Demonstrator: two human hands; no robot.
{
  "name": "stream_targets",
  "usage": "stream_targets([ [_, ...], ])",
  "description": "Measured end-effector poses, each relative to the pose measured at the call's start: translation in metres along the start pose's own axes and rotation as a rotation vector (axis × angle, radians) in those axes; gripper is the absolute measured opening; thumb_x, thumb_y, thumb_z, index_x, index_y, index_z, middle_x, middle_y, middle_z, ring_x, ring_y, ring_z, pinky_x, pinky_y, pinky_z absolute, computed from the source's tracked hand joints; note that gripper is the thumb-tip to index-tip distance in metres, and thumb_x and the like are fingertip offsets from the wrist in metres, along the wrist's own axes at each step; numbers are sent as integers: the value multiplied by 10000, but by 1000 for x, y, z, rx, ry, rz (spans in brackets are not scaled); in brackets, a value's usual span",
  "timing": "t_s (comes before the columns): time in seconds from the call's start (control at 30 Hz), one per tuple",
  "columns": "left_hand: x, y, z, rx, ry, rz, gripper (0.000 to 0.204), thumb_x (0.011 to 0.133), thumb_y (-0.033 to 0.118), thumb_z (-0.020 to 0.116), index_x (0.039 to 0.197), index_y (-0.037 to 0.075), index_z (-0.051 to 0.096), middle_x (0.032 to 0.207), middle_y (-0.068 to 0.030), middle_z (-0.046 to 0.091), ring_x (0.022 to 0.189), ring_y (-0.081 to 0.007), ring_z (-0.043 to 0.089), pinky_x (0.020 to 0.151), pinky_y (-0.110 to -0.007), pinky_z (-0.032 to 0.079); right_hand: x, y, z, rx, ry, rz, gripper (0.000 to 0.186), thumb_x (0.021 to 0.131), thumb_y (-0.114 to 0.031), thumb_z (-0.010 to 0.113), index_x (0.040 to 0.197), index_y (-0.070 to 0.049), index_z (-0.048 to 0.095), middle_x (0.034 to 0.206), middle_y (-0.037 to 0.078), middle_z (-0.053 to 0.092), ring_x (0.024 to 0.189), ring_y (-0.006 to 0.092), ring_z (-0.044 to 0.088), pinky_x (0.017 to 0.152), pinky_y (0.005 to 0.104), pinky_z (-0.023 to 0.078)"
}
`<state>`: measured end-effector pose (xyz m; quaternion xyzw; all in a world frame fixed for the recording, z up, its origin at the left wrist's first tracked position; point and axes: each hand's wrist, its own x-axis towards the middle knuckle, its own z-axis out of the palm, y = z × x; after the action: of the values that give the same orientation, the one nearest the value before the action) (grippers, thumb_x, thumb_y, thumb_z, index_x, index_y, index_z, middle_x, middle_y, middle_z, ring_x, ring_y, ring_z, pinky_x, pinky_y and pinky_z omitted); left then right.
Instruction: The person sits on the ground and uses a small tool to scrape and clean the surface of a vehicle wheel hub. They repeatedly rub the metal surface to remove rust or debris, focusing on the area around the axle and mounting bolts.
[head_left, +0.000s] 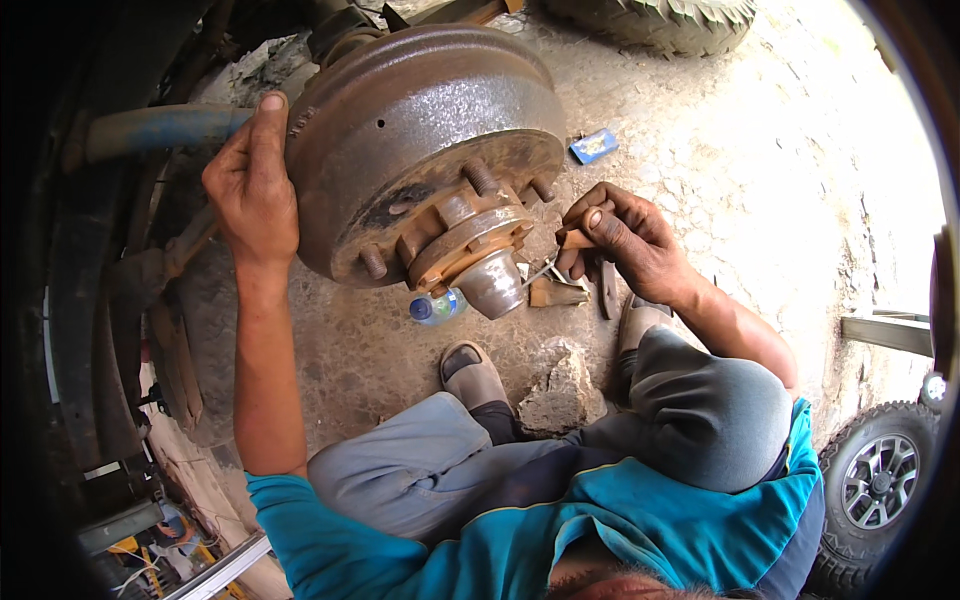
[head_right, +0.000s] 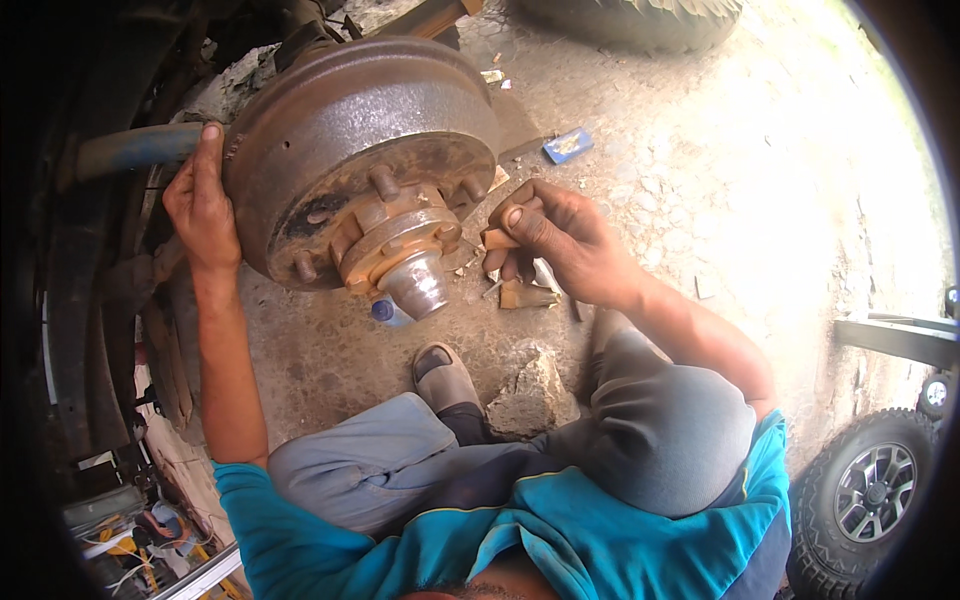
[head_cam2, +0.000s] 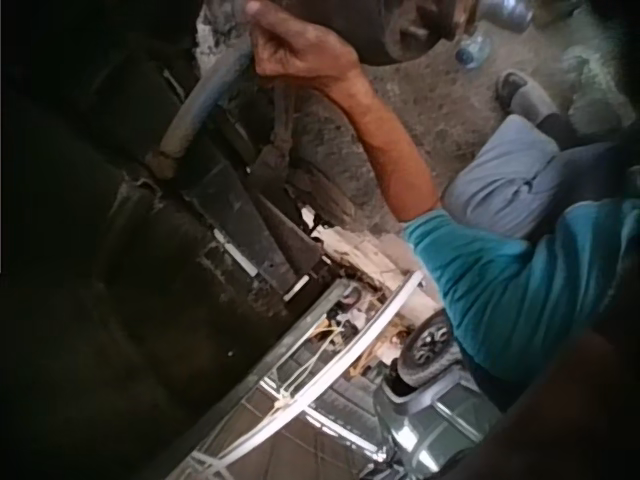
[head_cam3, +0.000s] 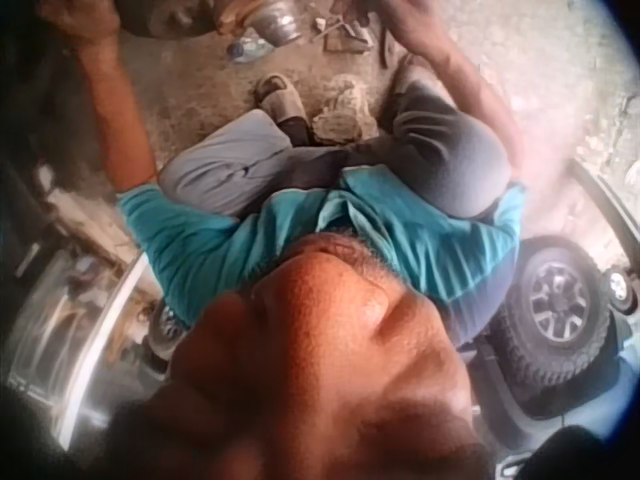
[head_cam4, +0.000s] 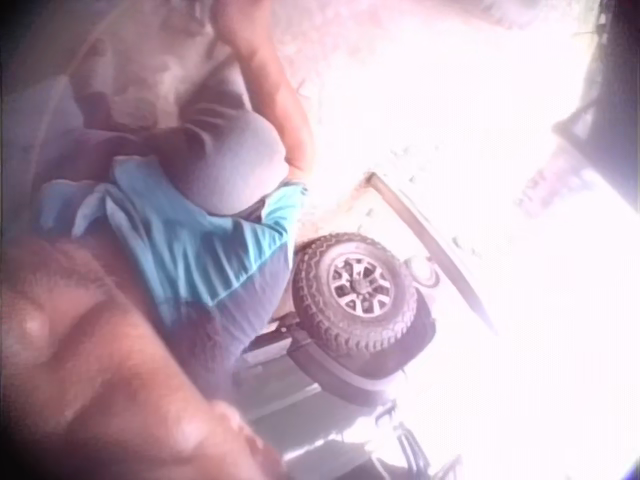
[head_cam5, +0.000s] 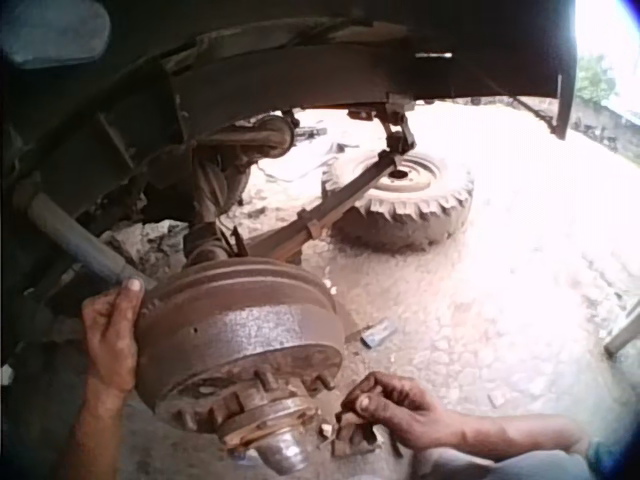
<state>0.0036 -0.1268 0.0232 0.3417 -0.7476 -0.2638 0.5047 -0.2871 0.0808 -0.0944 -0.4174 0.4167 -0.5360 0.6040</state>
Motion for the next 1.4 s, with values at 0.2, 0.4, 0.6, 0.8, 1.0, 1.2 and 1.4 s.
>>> stream_targets([
  [0.2, -1, -1, 2, 4, 1, 36, 354, 1122, 217, 658, 1188, -109, 778, 991, -80, 787, 961, -89, 682, 891, -272, 553, 1, 2, -2, -26, 26, -63, 316, 1153, -313, 595, 1077, -27, 706, 911, 57, 768, 710, 106, 701, 613, 251, 545],
  [0.4, -1, 2, 5, 36, 22, 29, 331, 1112, 201, 670, 1146, -105, 789, 964, -50, 783, 950, -86, 679, 890, -277, 555, 1, -17, 0, 149, 33, 90, 321, 1129, -314, 641, 1195, -2, 674, 933, 42, 729, 657, 83, 648, 567, 226, 513],
  [0.6, 1, -3, 5, -24, 34, -1, 292, 1099, 199, 691, 1142, -63, 813, 910, -17, 777, 895, -62, 646, 833, -262, 532, -1, -23, 7, -166, -55, -8, 289, 1089, -182, 702, 1286, 19, 632, 1000, 68, 753, 730, 116, 695, 662, 228, 553],
  [0.8, 0, 0, 6, -29, 51, 23, 292, 1090, 209, 704, 1122, -60, 814, 882, -6, 762, 839, -61, 633, 794, -270, 526, 8, -43, 35, -827, -99, -567, 187, 998, -4, 750, 1149, 56, 659, 998, 152, 734, 863, 234, 770, 739, 339, 617],
  [1.0, -12, 10, 11, 191, 159, 339, 210, 1020, 171, 764, 1076, -28, 799, 891, -75, 767, 837, -162, 680, 799, -320, 547, 9, -34, 41, -952, -53, -653, 307, 849, 31, 830, 1109, 55, 668, 946, 163, 720, 820, 305, 776, 711, 367, 612],
  [1.2, -39, 47, -1, 308, -120, 739, 190, 864, 77, 858, 1035, 34, 788, 960, -78, 757, 917, -256, 687, 783, -385, 554, 17, -37, 39, -910, -44, -692, 259, 851, 52, 771, 1087, 16, 671, 1014, 153, 727, 936, 342, 776, 776, 410, 643],
  [1.4, -47, 46, 0, 326, -147, 782, 208, 845, 55, 869, 1026, 13, 775, 928, -86, 743, 861, -249, 695, 744, -377, 574, 17, -36, 36, -839, 40, -648, 221, 885, 59, 700, 1095, 14, 649, 985, 166, 718, 877, 332, 758, 722, 404, 608],
])
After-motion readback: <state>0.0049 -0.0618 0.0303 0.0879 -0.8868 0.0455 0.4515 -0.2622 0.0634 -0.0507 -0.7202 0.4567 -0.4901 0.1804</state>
